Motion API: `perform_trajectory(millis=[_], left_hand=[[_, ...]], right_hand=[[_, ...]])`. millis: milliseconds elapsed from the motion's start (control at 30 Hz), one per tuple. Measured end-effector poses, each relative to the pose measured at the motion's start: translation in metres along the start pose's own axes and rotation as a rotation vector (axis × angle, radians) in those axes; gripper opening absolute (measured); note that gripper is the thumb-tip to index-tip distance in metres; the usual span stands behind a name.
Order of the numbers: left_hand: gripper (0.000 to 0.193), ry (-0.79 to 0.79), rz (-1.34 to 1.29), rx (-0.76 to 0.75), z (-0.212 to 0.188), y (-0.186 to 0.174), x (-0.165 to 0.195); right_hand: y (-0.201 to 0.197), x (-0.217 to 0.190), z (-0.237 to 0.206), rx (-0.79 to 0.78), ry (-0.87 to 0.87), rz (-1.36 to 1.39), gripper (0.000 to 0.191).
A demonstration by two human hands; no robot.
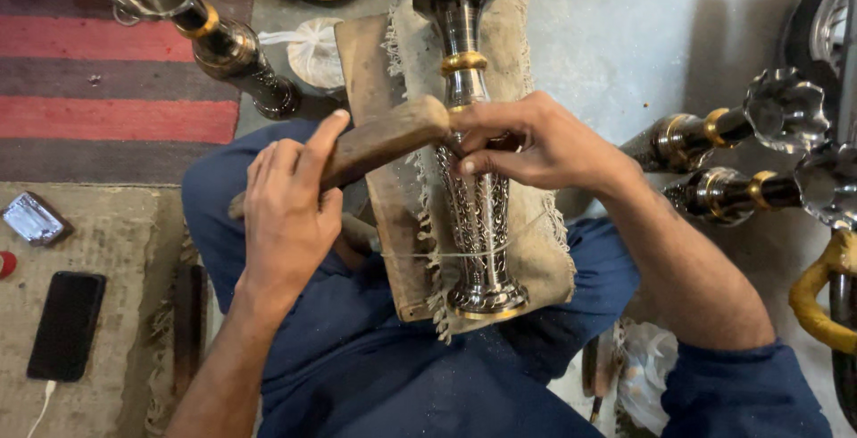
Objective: The person sits on the floor with an ornate metal vase resting on a cloth-covered board on their lap. They hold a chisel against the vase's surface with one hand and strike it with a wooden mallet held in the other hand, working along the vase's decorated bands to shape the pattern.
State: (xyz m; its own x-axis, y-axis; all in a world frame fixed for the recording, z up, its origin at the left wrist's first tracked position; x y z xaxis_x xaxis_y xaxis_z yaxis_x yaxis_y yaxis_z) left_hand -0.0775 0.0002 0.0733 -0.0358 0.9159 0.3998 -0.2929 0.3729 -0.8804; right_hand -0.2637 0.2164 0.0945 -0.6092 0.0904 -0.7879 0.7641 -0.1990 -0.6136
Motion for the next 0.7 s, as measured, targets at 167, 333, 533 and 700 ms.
perform_trajectory(millis=[167,333,533,700], left_hand=[[0.08,-0.051,-0.21,0.02,0.0,-0.001,-0.002],[0.079,-0.024,-0.392,0.061,0.0,-0.003,0.0],[0.079,-0.008,-0.412,0.047,0.002,-0.002,0.0],[0.081,0.052,-0.424,0.042,0.002,0.0,0.005]], right_hand=[[0.0,-0.003,0.001,-0.015,-0.04,0.032,0.041],[0.001,-0.003,-0.001,-0.017,-0.041,0.059,0.038],[0.003,-0.002,-0.004,-0.005,-0.015,0.12,0.042],[0.01,-0.007,-0.007,0.13,0.108,0.129,0.046]])
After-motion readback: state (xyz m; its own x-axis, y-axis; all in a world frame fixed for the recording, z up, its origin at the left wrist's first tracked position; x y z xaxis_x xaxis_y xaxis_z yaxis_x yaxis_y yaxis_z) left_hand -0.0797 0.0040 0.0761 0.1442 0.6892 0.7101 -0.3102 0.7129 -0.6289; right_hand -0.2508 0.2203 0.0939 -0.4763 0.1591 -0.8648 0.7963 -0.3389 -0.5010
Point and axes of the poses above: each hand's wrist, its own z-axis towards the middle knuckle, its own y-axis out of the palm, x = y × z, the point moved 3 cm from there along z, towards the middle knuckle, and after that the axes turned 8 degrees about -x, right-handed, at the moved point
